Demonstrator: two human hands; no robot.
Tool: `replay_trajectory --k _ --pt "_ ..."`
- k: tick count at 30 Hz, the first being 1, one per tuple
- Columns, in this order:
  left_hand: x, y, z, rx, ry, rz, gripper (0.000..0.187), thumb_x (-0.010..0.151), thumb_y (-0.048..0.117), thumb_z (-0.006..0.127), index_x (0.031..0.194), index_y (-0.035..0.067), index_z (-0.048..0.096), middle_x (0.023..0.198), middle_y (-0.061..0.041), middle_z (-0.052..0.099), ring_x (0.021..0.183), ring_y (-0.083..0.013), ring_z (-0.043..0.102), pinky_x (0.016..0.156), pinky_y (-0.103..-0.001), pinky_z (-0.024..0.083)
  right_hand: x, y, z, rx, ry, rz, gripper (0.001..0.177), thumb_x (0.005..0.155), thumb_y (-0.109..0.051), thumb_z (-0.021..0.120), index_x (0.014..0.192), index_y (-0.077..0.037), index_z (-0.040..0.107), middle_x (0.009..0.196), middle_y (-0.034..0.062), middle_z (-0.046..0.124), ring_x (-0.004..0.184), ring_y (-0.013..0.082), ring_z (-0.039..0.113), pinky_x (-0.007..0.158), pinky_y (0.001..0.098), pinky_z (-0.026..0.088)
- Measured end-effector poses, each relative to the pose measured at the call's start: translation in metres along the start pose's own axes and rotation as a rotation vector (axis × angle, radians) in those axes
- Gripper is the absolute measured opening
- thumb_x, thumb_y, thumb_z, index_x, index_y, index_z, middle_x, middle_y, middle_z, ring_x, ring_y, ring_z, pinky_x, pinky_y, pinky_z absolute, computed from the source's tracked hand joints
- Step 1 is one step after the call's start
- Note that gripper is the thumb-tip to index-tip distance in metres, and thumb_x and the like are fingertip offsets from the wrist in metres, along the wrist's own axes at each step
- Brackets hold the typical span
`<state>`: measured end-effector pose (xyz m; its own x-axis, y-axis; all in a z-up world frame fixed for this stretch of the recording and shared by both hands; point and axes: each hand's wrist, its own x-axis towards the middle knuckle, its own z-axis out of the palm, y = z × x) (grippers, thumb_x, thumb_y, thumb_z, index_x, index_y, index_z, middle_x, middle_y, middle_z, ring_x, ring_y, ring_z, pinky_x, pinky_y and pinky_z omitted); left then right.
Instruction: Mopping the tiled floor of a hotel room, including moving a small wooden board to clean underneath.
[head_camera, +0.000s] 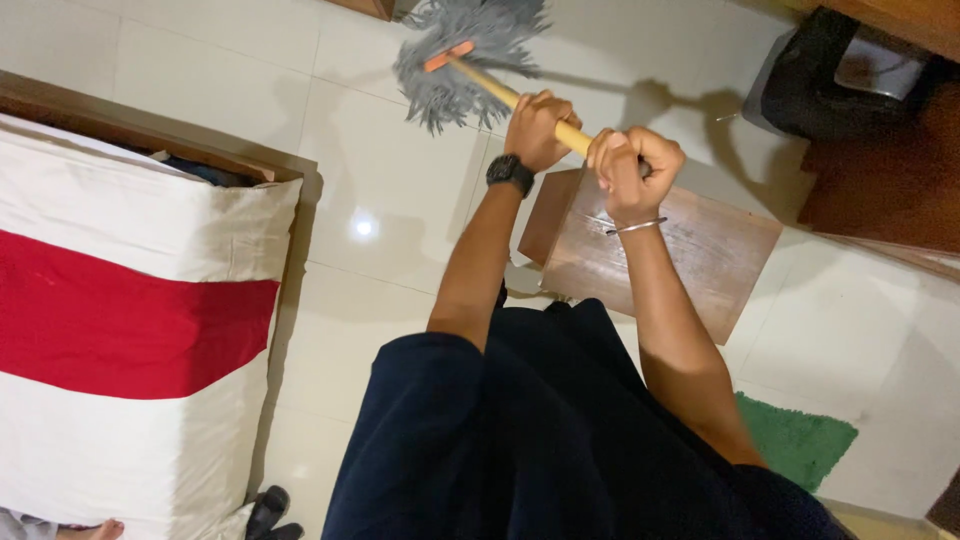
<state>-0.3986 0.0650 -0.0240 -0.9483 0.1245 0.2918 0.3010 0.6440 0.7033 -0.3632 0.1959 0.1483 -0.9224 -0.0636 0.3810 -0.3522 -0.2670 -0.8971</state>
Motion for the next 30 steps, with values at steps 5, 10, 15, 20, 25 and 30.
replay_trajectory --k 5,10,15,20,25,30 --pt "-0.053 0.019 -0.03 -0.045 0.162 -0.22 0.023 0.08 0.023 0.075 0.067 0.023 0.056 0.062 0.003 0.065 0.074 -0.0221 0.065 0.088 -0.039 0.044 -0.019 0.012 -0.002 0.14 -0.28 0.027 0.057 0.099 0.007 0.052 0.047 -0.013 0.04 0.038 0.0017 0.038 0.035 0.0154 0.031 0.043 0.0269 0.033" --pt "-0.099 0.035 -0.012 0.026 0.327 -0.311 0.027 0.081 0.018 0.071 0.066 0.022 0.05 0.06 0.004 0.06 0.069 -0.0209 0.062 0.083 -0.035 0.041 -0.037 -0.004 -0.018 0.165 -0.362 0.168 0.053 0.098 0.001 0.053 0.048 -0.011 0.041 0.04 0.0011 0.037 0.036 0.0147 0.03 0.044 0.0277 0.037" --pt "-0.108 0.094 0.009 -0.032 0.429 -0.438 0.03 0.081 0.018 0.071 0.066 0.022 0.046 0.059 0.004 0.056 0.068 -0.0212 0.059 0.08 -0.033 0.037 -0.029 -0.033 -0.054 0.191 -0.395 0.31 0.05 0.1 -0.003 0.049 0.052 -0.012 0.037 0.042 -0.0004 0.028 0.038 0.0125 0.025 0.044 0.0274 0.034" --pt "-0.093 0.119 0.058 -0.255 0.554 -0.524 0.03 0.073 0.017 0.078 0.065 0.019 0.049 0.061 0.002 0.054 0.071 -0.0238 0.056 0.081 -0.033 0.035 0.009 -0.085 -0.06 0.126 -0.445 0.341 0.05 0.101 -0.004 0.046 0.054 -0.013 0.033 0.043 -0.0041 0.026 0.035 0.0079 0.028 0.046 0.0255 0.037" --pt "-0.038 0.165 0.019 -0.301 0.703 -0.471 0.036 0.074 0.01 0.071 0.061 0.022 0.04 0.057 0.002 0.049 0.062 -0.022 0.053 0.072 -0.029 0.036 0.035 -0.123 -0.042 -0.138 -0.577 0.246 0.041 0.095 -0.01 0.058 0.055 -0.006 0.051 0.042 0.0008 0.033 0.037 0.0128 0.03 0.046 0.0297 0.037" --pt "-0.024 0.126 0.055 -0.357 0.788 -0.384 0.04 0.072 0.004 0.071 0.06 0.022 0.037 0.054 0.002 0.046 0.056 -0.0215 0.048 0.068 -0.028 0.036 0.034 -0.113 -0.036 -0.245 -0.721 0.189 0.036 0.094 -0.012 0.067 0.059 -0.006 0.059 0.05 0.0083 0.043 0.043 0.0239 0.033 0.046 0.0325 0.037"
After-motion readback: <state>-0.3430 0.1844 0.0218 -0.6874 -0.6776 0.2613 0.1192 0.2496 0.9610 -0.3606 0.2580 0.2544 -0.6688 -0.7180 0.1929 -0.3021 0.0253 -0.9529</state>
